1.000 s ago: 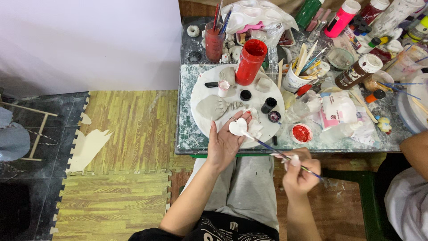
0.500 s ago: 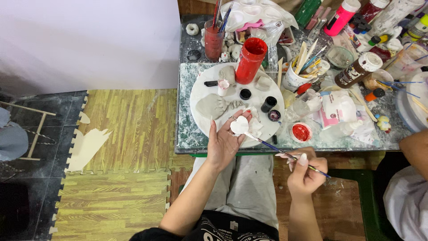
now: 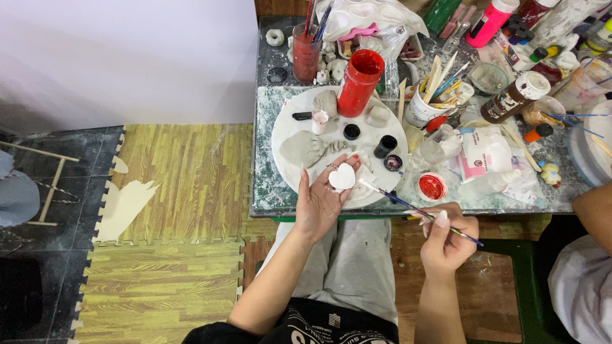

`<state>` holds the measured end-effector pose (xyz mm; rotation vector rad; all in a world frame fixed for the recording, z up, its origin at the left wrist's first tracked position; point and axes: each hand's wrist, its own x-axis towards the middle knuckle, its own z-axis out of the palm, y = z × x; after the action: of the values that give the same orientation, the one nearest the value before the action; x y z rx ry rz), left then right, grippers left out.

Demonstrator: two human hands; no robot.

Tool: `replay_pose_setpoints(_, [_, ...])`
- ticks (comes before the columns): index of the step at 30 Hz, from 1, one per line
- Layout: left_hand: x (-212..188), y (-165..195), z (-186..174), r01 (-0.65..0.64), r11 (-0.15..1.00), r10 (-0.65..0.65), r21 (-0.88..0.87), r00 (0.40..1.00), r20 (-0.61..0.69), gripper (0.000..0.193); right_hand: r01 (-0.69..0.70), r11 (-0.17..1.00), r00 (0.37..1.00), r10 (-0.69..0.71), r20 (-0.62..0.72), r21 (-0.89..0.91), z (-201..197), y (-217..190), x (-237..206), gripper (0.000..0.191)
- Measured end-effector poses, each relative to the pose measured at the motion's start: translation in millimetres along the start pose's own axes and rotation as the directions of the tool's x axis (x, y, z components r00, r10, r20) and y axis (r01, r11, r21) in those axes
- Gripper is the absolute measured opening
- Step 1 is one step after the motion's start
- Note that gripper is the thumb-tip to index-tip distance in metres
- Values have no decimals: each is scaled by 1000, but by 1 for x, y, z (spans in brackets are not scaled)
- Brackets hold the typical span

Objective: The person sits at a craft table and paints a small white clay ornament with a brush. They dip the brush into paint containers, apply color to the ornament, and rotate it to cover different sides.

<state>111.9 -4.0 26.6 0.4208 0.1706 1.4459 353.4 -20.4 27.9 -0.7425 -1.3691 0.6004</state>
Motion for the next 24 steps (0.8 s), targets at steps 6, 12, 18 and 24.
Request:
replay_pose_setpoints(6, [-1,2,2,-12,1000,11,27,999,36,88,166,984,965,-148,215,-70,28,10,0,10])
replay_pose_setpoints(12, [-2,3,2,6,1000,-7,7,1000,16,88,-57,998,998,57,-25,-4,20,-4,7,8])
replay_pose_setpoints(18, [-1,1,2,-32,998,29,58,999,38,88,214,973,946,-184,267,-89,34,2,7,11])
replay_pose_setpoints(24, [-2,4,1,11,1000,-11,8,1000,15,88,-56,996,998,56,-1,64,16,1,6,8])
